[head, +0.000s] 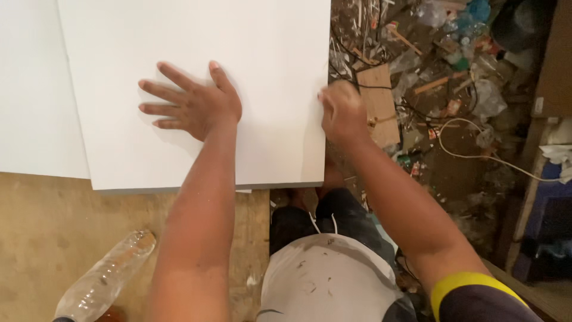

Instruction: The person cleans several white panels by hand using a cloth and liquid from a bottle.

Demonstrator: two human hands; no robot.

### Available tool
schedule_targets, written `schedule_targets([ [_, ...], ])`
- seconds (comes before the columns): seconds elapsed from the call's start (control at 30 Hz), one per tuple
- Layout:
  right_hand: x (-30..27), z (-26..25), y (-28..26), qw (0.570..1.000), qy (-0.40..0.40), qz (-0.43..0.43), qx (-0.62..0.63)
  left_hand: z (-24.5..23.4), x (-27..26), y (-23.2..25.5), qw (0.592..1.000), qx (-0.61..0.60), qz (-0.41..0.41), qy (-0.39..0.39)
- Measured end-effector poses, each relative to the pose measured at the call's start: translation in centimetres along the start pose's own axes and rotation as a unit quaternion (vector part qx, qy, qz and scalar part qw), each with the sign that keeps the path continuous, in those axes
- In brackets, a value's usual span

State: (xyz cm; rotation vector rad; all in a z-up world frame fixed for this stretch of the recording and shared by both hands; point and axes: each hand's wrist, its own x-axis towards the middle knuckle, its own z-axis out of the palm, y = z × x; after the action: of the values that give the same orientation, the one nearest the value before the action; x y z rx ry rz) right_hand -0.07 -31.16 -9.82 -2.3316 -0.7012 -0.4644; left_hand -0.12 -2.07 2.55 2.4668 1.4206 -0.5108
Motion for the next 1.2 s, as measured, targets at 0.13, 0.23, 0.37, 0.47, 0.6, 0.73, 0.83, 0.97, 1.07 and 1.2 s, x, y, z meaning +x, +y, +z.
schedule_targets([
  [0.13, -2.0, -1.2, -1.9, 0.999, -0.012, 0.037, 0.01, 0.5, -0.2, 0.1, 1.0, 0.006, -0.008, 0.008],
  [0.23, -2.3, -1.5, -1.8, 0.996, -0.039, 0.068, -0.033, 0.4, -0.1, -0.2, 1.0, -0.006, -0.004, 0.002],
  [0.37, -1.2, -1.3, -1.3, 0.998, -0.011, 0.06, 0.015, 0.3, 0.0, -0.2, 1.0, -0.001, -0.003, -0.013],
  [0.47, -4.2, -2.6, -3.5, 0.997, -0.036, 0.071, 0.002, 0.3, 0.0, 0.0, 1.0, -0.008, -0.005, -0.014],
  [0.6, -2.6, -1.4, -1.0, 0.996, -0.047, 0.073, 0.003, 0.7, 0.1, 0.0, 1.0, -0.011, -0.008, -0.003],
  [0.73, 3.7, 1.7, 3.0, 0.997, 0.032, 0.07, -0.022, 1.2, 0.2, -0.2, 1.0, -0.002, 0.0, -0.003],
  [0.83, 2.4, 0.7, 0.8, 0.996, 0.029, 0.08, 0.014, 1.3, 0.3, -0.2, 1.0, 0.0, -0.01, 0.007],
  [0.97, 3.1, -0.2, -0.4, 0.994, -0.013, 0.108, 0.002, 1.5, 0.6, -0.3, 1.0, -0.008, -0.011, 0.017],
  [1.07, 4.5, 0.9, 1.7, 0.995, 0.008, 0.096, -0.013, 1.7, 0.5, -0.4, 1.0, 0.001, -0.006, 0.013],
  [1.2, 1.0, 0.1, -0.6, 0.994, -0.009, 0.106, -0.012, 1.7, 0.5, -0.5, 1.0, -0.006, -0.004, 0.007],
])
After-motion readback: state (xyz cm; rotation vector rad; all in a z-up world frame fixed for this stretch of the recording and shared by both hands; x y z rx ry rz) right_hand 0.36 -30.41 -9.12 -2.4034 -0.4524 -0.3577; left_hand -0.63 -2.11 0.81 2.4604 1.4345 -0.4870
